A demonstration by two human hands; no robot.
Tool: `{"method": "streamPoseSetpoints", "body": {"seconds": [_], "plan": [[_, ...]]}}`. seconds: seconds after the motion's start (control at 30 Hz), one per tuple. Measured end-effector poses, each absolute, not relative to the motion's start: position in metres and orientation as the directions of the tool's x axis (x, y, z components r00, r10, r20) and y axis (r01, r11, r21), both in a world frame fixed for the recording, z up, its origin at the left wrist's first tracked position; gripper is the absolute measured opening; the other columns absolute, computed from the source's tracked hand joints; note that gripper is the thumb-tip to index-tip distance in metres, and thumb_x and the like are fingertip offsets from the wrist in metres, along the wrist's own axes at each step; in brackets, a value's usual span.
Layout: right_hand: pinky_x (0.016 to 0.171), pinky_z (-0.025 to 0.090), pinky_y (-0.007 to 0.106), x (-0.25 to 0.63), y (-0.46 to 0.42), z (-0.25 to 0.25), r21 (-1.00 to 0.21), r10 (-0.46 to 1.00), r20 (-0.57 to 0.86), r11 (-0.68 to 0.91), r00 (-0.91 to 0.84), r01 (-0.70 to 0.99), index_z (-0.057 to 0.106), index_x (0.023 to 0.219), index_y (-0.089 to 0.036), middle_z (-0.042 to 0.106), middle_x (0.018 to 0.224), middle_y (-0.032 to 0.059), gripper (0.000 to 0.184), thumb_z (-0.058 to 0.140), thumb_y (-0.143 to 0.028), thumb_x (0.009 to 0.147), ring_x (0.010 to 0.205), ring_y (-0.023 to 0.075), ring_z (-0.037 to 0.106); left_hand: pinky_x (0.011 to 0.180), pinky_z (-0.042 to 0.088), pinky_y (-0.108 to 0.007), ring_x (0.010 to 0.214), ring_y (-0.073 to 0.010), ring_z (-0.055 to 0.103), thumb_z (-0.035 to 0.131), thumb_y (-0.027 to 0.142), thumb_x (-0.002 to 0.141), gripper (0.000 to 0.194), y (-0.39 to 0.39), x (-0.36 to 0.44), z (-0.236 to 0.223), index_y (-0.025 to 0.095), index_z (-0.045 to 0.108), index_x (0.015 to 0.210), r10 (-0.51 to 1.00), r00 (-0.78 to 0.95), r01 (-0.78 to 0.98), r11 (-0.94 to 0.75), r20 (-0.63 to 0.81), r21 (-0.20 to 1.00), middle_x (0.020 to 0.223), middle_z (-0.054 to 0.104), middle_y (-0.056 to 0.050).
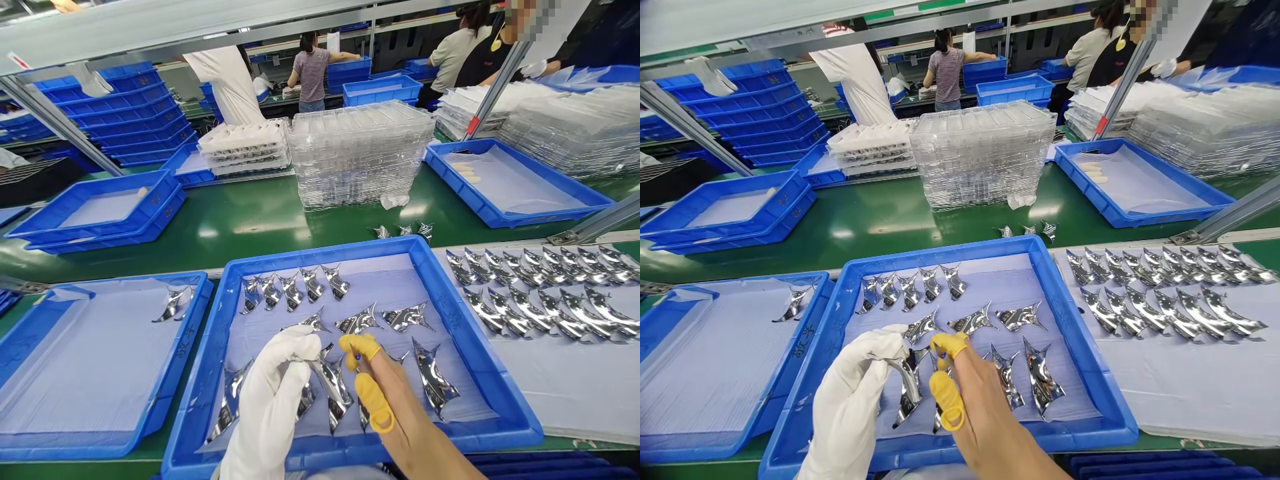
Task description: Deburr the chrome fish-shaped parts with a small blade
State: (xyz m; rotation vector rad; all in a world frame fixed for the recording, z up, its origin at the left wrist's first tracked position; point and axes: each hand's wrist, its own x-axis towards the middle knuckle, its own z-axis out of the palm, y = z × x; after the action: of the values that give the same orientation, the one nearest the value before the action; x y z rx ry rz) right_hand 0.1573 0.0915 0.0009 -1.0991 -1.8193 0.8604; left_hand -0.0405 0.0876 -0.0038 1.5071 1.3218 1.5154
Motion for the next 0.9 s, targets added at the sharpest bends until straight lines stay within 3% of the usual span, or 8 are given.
{"method": "streamPoseSetpoints", "body": {"seconds": [0.1, 0.3, 0.47, 0.7, 0.9], "plan": [[0.074, 0.06, 0.034, 0.159, 0.09, 0.011, -0.839, 0.871, 0.357, 0.458, -0.339, 0.293, 0.06, 0.139, -0.031, 0.072, 0.097, 0.0064, 0.035, 0.041, -0.028, 0.11, 0.085, 0.0236, 0.071, 0.104, 0.056, -0.028, 0.11, -0.0167, 0.072, 0.063, 0.021, 0.099, 0.019, 0.088, -0.042, -0.007, 0.031, 0.076, 0.109, 0.923, -0.129, 0.228, -0.327, 0.362, 0.917, 0.102, 0.079, 0.0], [0.061, 0.054, 0.029, 0.151, 0.09, 0.004, -0.892, 0.875, 0.357, 0.424, -0.327, 0.159, 0.072, 0.127, -0.033, 0.065, 0.086, 0.0026, 0.034, 0.051, -0.017, 0.106, 0.071, 0.0185, 0.062, 0.106, 0.054, -0.032, 0.112, -0.018, 0.07, 0.059, 0.019, 0.1, 0.021, 0.087, -0.045, -0.011, 0.03, 0.074, 0.109, 0.926, -0.094, 0.213, -0.341, 0.367, 0.916, 0.103, 0.078, 0.0], [0.058, 0.049, 0.029, 0.148, 0.089, 0.001, -0.881, 0.849, 0.388, 0.456, -0.359, 0.127, 0.07, 0.132, -0.03, 0.06, 0.085, 0.0026, 0.041, 0.047, -0.011, 0.103, 0.069, 0.0183, 0.057, 0.108, 0.051, -0.029, 0.11, -0.0157, 0.068, 0.057, 0.018, 0.101, 0.022, 0.088, -0.046, -0.012, 0.03, 0.072, 0.111, 0.92, -0.05, 0.215, -0.369, 0.388, 0.904, 0.105, 0.077, 0.001], [0.066, 0.047, 0.032, 0.142, 0.087, -0.003, -0.818, 0.808, 0.466, 0.549, -0.362, 0.171, 0.068, 0.133, -0.027, 0.052, 0.073, -0.0005, 0.054, 0.04, -0.001, 0.095, 0.066, 0.0189, 0.049, 0.108, 0.05, -0.025, 0.112, -0.0141, 0.067, 0.059, 0.018, 0.101, 0.021, 0.089, -0.04, -0.014, 0.028, 0.073, 0.114, 0.888, -0.059, 0.174, -0.44, 0.456, 0.881, 0.108, 0.077, 0.001], [0.064, 0.041, 0.03, 0.133, 0.088, -0.009, -0.855, 0.839, 0.459, 0.507, -0.293, 0.111, 0.075, 0.114, -0.029, 0.048, 0.07, -0.0027, 0.049, 0.04, -0.001, 0.093, 0.064, 0.0175, 0.044, 0.106, 0.052, -0.023, 0.109, -0.0124, 0.068, 0.059, 0.019, 0.102, 0.021, 0.088, -0.033, -0.015, 0.028, 0.073, 0.115, 0.876, -0.107, 0.124, -0.458, 0.471, 0.88, 0.105, 0.077, 0.002]]}}
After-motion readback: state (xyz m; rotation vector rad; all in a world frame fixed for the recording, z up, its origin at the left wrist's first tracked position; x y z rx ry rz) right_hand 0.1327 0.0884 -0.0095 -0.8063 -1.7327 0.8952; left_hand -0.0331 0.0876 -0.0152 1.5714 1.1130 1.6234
